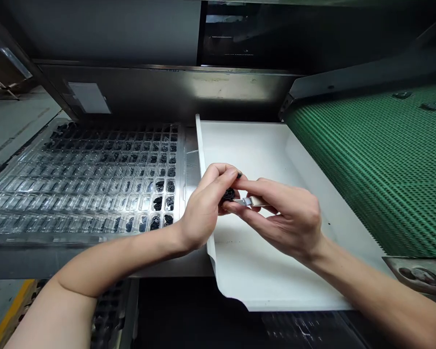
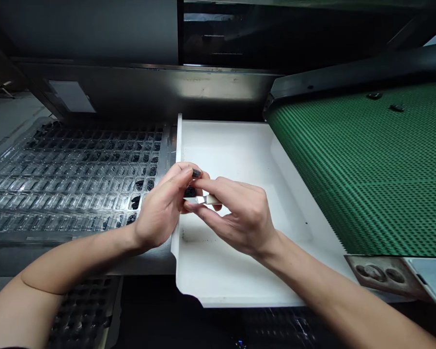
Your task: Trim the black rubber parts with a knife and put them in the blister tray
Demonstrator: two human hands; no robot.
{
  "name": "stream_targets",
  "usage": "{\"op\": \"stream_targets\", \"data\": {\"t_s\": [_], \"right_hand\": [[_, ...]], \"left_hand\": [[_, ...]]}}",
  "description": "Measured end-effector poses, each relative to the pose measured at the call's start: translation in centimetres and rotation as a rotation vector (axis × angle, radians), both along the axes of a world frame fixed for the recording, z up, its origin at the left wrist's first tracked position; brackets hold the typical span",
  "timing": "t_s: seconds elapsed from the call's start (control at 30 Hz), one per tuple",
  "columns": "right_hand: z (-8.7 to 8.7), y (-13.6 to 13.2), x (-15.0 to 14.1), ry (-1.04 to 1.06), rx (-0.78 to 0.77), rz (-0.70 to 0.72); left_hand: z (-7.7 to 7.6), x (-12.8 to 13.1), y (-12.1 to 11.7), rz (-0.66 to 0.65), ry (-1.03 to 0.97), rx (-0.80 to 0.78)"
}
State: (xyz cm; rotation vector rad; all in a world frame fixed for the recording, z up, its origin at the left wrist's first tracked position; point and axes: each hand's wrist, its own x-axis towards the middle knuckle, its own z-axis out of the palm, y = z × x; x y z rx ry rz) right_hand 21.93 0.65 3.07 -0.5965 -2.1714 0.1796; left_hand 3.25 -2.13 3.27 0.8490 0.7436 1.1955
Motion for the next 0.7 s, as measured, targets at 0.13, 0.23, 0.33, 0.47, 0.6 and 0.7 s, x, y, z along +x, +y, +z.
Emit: {"op": "stream_targets", "data": {"t_s": [0.13,0.23,0.33,0.47,0.6,0.7], "right_hand": [[-0.2,0.1,0.0,0.004,-0.046,-0.011],[-0.2,0.0,-0.2,0.031,-0.101,-0.005],[-0.4,0.0,-0.1,0.05,-0.148,-0.002],[-0.2,0.1,0.2,0.048,-0.116,0.013],[0.6,0.1,0.7,0.088,0.005,-0.065],[1.1,0.0,1.0,0.125,0.083,-0.11]], "left_hand": [[-0.6,0.1,-0.1,0.015,0.003,0.038],[-0.7,0.1,0.1,0.029,0.0,0.054],[-0.4,0.2,0.2,0.039,-0.005,0.078],[0.0,0.2,0.6,-0.005,-0.108,0.042],[0.2,-0.3,1.2,-0.021,-0.215,-0.001],[0.2,-0.8,1.5,-0.014,-0.273,-0.034]]}}
